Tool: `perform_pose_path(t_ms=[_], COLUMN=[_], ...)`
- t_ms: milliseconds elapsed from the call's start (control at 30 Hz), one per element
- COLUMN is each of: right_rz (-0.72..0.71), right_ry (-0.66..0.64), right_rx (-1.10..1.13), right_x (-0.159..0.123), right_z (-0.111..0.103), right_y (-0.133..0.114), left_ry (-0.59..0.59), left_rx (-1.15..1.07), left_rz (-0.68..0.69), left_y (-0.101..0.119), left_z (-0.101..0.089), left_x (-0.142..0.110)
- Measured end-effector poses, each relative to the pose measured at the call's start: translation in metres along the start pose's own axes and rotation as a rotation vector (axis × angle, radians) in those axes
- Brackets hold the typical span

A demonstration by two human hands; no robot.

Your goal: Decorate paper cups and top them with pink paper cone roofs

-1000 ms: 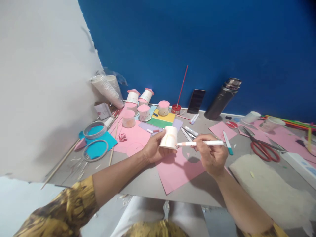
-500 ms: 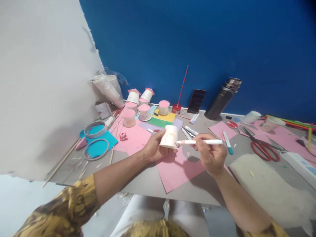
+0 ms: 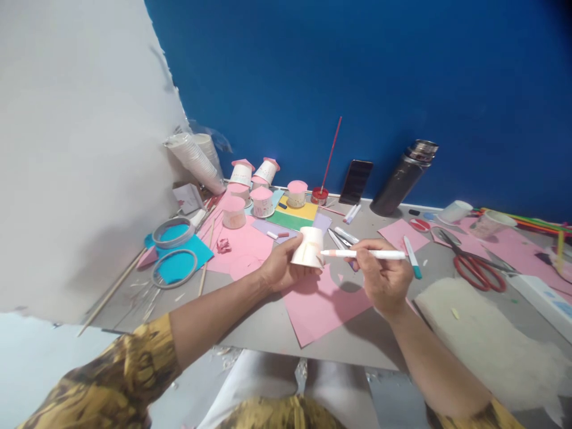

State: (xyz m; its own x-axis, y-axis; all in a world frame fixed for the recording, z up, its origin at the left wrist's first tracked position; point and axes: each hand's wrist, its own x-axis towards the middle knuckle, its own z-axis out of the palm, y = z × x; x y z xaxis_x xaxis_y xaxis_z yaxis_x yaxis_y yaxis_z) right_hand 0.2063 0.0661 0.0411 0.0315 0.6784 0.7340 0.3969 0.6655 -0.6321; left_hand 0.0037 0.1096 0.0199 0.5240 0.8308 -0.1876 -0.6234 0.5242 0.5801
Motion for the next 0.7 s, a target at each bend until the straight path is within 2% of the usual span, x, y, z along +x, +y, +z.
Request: perform_pose_path(t_ms=[233, 333, 567, 700], right_rz=[-0.133, -0.173, -0.17, -0.147], right_ry=[-0.037, -0.054, -0.192, -0.106], right_rx=[-0.098, -0.131, -0.073, -0.108], right_x=[0.001, 0.004, 0.005, 0.004], right_z=[0.002, 0.003, 0.001, 0.001], right_y=[-0.005, -0.008, -0.011, -0.007], left_ry=[0.13, 0.124, 0.167, 0.125], left_rx=[0.06, 0.072, 0.055, 0.054], left_rz=[0.089, 0.103, 0.09, 0.046], left_y=[-0.006, -0.008, -0.007, -0.005], left_z=[0.001, 0.001, -0.002, 0.001], left_x=[0.002, 0.002, 0.004, 0.001])
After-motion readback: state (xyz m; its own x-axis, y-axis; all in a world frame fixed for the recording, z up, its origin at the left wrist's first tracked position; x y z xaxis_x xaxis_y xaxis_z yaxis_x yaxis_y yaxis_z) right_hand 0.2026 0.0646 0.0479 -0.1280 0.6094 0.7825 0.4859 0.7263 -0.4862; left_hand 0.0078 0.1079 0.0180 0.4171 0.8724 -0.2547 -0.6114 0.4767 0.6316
